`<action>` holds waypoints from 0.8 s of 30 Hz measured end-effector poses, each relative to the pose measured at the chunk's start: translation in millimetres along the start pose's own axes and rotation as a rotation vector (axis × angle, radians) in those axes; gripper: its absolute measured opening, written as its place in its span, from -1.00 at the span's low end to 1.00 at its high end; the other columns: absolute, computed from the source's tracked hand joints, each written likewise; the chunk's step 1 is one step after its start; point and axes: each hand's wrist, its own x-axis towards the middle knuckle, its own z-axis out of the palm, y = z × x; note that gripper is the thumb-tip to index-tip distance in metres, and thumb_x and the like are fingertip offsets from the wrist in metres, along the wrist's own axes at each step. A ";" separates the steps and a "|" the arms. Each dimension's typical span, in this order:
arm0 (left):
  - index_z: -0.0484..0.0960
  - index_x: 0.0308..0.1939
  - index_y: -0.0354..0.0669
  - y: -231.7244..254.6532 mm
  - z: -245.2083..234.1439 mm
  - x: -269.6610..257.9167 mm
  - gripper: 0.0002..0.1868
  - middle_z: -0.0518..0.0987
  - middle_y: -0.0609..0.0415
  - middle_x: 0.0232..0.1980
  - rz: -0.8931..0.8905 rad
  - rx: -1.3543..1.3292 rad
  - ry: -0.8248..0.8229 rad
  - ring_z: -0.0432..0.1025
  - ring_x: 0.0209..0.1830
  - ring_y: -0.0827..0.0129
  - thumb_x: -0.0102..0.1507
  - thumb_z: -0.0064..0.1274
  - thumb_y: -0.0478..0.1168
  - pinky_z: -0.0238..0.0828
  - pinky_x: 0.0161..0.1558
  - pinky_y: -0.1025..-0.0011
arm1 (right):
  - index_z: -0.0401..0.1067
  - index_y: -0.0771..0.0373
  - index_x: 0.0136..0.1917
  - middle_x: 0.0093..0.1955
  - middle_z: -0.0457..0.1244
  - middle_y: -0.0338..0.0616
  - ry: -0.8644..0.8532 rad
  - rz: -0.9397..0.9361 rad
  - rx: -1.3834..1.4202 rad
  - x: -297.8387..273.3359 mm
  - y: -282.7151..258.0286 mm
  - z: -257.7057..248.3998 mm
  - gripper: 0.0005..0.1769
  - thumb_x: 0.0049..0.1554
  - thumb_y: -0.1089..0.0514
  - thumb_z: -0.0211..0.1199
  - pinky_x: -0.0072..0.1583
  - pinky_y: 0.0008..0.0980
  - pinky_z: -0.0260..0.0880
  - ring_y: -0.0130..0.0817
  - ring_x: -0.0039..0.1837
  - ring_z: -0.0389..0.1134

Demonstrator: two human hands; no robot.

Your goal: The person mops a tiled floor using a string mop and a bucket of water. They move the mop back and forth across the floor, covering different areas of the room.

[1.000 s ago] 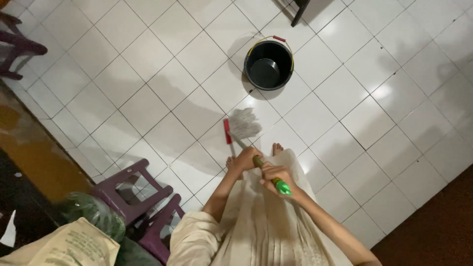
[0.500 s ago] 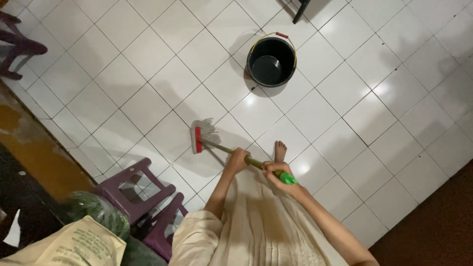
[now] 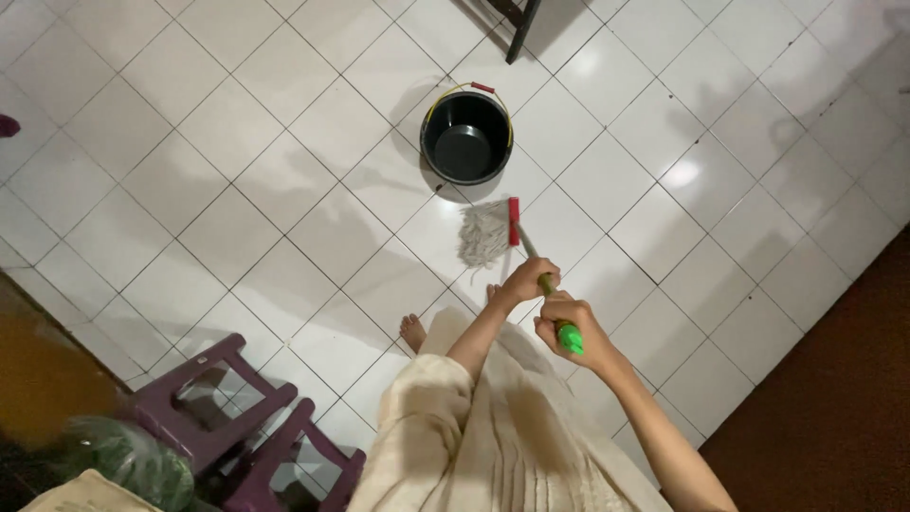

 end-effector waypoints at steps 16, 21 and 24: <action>0.28 -0.69 -0.02 -15.9 -66.3 -101.3 -0.61 0.28 0.15 -0.68 -0.015 0.114 0.121 0.24 -0.59 0.32 0.16 0.09 -0.10 0.26 -0.39 0.35 | 0.15 0.13 -0.55 -0.58 0.01 -0.20 -0.042 -0.234 0.231 24.2 2.5 94.2 -0.51 0.13 0.30 0.27 -0.07 -0.25 0.34 -0.14 -0.51 0.00; 0.25 -0.68 -0.08 -38.2 -104.2 -179.8 -0.67 0.34 0.11 -0.72 -0.133 0.216 0.131 0.28 -0.63 0.19 -0.01 0.13 -0.18 0.30 -0.37 0.30 | 0.21 0.14 -0.56 -0.58 0.05 -0.25 -0.088 -0.272 0.386 42.7 -15.5 141.8 -0.50 0.15 0.31 0.29 -0.05 -0.22 0.34 -0.28 -0.51 0.04; 0.71 -0.39 -0.26 -21.5 -138.8 -226.8 -0.85 0.63 -0.25 -0.42 -0.366 0.274 0.174 0.54 -0.25 -0.21 -0.02 0.12 -0.36 0.44 -0.09 0.02 | 0.27 0.17 -0.56 -0.57 0.07 -0.23 -0.174 -0.182 0.462 60.9 -20.3 169.8 -0.50 0.18 0.24 0.29 -0.09 -0.26 0.30 -0.25 -0.46 0.08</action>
